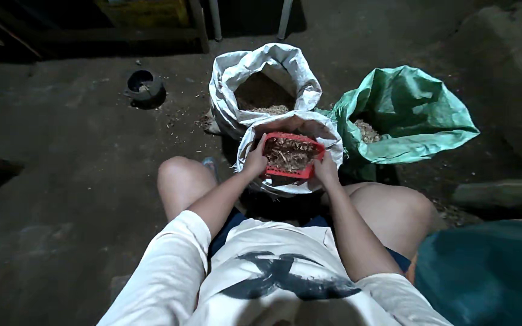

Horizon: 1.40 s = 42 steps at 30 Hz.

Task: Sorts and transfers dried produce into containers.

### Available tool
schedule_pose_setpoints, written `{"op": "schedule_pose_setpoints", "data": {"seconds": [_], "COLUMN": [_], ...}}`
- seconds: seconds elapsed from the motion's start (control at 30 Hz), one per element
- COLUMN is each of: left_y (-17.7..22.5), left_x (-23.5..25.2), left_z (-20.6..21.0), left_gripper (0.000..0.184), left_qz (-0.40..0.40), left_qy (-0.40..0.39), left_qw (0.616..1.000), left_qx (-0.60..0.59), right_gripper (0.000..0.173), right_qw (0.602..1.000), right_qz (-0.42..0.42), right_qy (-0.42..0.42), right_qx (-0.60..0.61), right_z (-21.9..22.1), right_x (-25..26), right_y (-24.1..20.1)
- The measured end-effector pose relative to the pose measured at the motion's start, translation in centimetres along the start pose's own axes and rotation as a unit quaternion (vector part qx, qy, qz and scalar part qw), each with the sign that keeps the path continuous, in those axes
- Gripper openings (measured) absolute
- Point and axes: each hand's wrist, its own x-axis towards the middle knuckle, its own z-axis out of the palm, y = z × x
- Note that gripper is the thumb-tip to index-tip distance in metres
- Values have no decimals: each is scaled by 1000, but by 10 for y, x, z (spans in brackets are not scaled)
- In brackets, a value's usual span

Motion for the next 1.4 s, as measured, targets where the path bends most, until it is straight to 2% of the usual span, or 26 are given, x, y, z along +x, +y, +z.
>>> {"op": "schedule_pose_setpoints", "data": {"seconds": [0.07,0.2,0.33,0.5,0.67,0.8,0.93,1.1,1.27,1.4], "left_y": [0,-11,-3,-9,-6,-12,-6,-17,-11,-19], "left_x": [3,14,4,9,6,12,5,16,19,32], "left_z": [1,6,-1,8,6,13,5,14,1,1], "left_gripper": [81,83,76,78,77,77,74,79,76,81], "left_qz": [21,-7,23,-11,31,-12,51,-1,67,44], "left_qy": [11,-4,31,-8,20,2,35,3,6,-66], "left_qw": [1000,1000,999,1000,999,999,998,1000,995,980], "left_qx": [-2,3,-15,-14,-22,-32,-34,-27,-69,-181], "right_gripper": [47,49,45,48,44,46,44,48,42,43], "right_qw": [1000,1000,1000,999,1000,999,1000,1000,999,997], "right_qz": [-13,-2,-16,3,-17,17,-11,20,1,-22], "right_qy": [19,-27,10,-25,11,-27,16,-21,32,68], "right_qx": [16,-16,-3,-31,5,-38,6,-10,-23,-29], "right_z": [-3,8,-6,2,-4,6,-6,12,-13,-24], "right_x": [0,13,0,9,0,10,-2,23,18,19], "right_y": [0,7,-8,0,-2,3,-7,7,-7,-7]}}
